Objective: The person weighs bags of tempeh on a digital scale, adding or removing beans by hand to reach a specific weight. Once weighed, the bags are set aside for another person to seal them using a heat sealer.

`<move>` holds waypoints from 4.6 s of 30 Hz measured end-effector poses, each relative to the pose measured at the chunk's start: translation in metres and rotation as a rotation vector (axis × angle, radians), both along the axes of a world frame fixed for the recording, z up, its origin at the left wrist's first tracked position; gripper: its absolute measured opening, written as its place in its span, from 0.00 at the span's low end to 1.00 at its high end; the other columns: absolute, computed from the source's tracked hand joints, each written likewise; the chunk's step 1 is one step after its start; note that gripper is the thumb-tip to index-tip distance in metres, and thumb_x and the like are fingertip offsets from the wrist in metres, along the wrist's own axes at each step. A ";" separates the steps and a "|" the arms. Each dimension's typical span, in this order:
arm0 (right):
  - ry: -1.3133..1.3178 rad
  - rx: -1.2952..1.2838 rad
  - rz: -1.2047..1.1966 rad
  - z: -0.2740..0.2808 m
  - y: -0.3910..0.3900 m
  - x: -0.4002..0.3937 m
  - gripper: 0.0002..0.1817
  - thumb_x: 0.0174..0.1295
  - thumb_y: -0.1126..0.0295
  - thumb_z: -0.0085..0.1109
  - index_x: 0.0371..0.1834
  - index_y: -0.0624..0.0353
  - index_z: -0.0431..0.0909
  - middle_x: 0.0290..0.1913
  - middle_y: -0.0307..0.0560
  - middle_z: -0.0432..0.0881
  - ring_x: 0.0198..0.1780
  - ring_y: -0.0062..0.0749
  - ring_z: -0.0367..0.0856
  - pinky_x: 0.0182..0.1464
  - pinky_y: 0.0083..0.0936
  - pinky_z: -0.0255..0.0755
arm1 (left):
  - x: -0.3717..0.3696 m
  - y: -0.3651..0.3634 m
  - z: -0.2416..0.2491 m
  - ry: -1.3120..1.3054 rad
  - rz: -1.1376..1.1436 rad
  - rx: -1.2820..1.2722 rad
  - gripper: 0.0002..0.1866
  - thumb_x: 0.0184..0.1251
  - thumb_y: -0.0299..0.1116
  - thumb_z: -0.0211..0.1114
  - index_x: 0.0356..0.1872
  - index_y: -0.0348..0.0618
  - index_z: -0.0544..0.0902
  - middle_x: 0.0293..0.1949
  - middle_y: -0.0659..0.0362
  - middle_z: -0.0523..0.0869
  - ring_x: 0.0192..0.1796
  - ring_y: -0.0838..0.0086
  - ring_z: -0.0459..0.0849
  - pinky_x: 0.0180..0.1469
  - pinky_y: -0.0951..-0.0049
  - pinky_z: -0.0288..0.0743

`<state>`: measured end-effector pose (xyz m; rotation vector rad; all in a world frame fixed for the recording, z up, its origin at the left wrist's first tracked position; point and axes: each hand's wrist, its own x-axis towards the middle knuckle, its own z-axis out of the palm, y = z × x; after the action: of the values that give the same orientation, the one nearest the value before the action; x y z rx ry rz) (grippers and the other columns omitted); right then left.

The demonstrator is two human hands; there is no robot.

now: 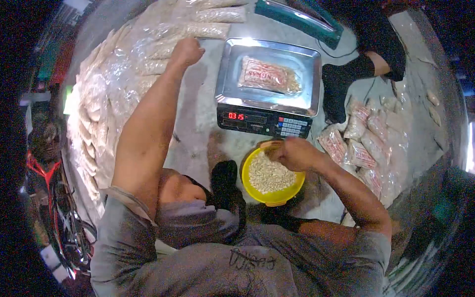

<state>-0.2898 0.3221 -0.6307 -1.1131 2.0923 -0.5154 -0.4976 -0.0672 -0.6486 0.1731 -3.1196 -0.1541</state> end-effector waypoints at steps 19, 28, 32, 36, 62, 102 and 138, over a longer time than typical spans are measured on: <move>0.364 -0.136 0.067 -0.088 0.019 0.071 0.11 0.57 0.71 0.53 0.41 0.59 0.82 0.40 0.55 0.83 0.44 0.49 0.82 0.49 0.40 0.77 | -0.020 0.163 0.050 0.073 -0.339 0.346 0.19 0.53 0.49 0.66 0.33 0.43 0.87 0.34 0.46 0.87 0.38 0.51 0.86 0.47 0.55 0.78; 0.204 0.151 0.262 -0.086 0.030 0.106 0.17 0.62 0.72 0.47 0.53 0.57 0.77 0.53 0.50 0.80 0.57 0.43 0.78 0.58 0.36 0.73 | -0.026 0.056 0.017 0.018 -0.119 0.166 0.20 0.53 0.49 0.65 0.33 0.41 0.86 0.33 0.44 0.86 0.38 0.52 0.85 0.46 0.55 0.78; 0.110 0.160 0.287 -0.091 0.025 0.101 0.16 0.59 0.74 0.49 0.51 0.60 0.77 0.50 0.53 0.81 0.54 0.47 0.79 0.57 0.37 0.73 | -0.010 0.023 0.007 -0.004 -0.021 0.074 0.18 0.54 0.46 0.66 0.30 0.38 0.86 0.35 0.43 0.86 0.40 0.50 0.85 0.47 0.55 0.77; 0.040 -0.260 0.298 -0.098 0.033 0.065 0.07 0.52 0.74 0.59 0.33 0.60 0.84 0.36 0.49 0.85 0.42 0.44 0.84 0.46 0.34 0.77 | 0.007 0.011 0.012 0.013 0.044 0.078 0.16 0.53 0.43 0.67 0.30 0.37 0.86 0.36 0.41 0.86 0.42 0.49 0.85 0.49 0.55 0.78; 0.144 -0.217 -1.009 -0.023 0.013 -0.135 0.14 0.54 0.64 0.65 0.40 0.58 0.87 0.35 0.49 0.88 0.35 0.32 0.87 0.44 0.27 0.78 | 0.011 0.007 0.027 -0.150 0.072 0.063 0.15 0.54 0.32 0.61 0.41 0.36 0.86 0.46 0.38 0.84 0.51 0.47 0.83 0.55 0.54 0.77; -0.134 0.048 0.019 -0.031 0.006 0.046 0.14 0.57 0.75 0.52 0.47 0.56 0.79 0.46 0.57 0.82 0.51 0.55 0.80 0.53 0.44 0.75 | 0.011 0.013 0.023 0.081 0.127 0.096 0.12 0.55 0.40 0.62 0.33 0.44 0.87 0.37 0.45 0.87 0.43 0.51 0.86 0.50 0.54 0.78; 0.181 -0.108 0.164 -0.114 0.028 0.100 0.15 0.60 0.73 0.55 0.49 0.65 0.78 0.50 0.54 0.81 0.56 0.43 0.79 0.56 0.35 0.76 | 0.011 0.006 0.019 0.049 0.114 0.082 0.13 0.56 0.41 0.61 0.33 0.44 0.87 0.38 0.45 0.87 0.44 0.51 0.86 0.49 0.55 0.78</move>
<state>-0.1897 0.3497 -0.7443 -1.4272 2.1224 -0.4672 -0.4869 -0.0612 -0.6293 0.3421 -3.0468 -0.2808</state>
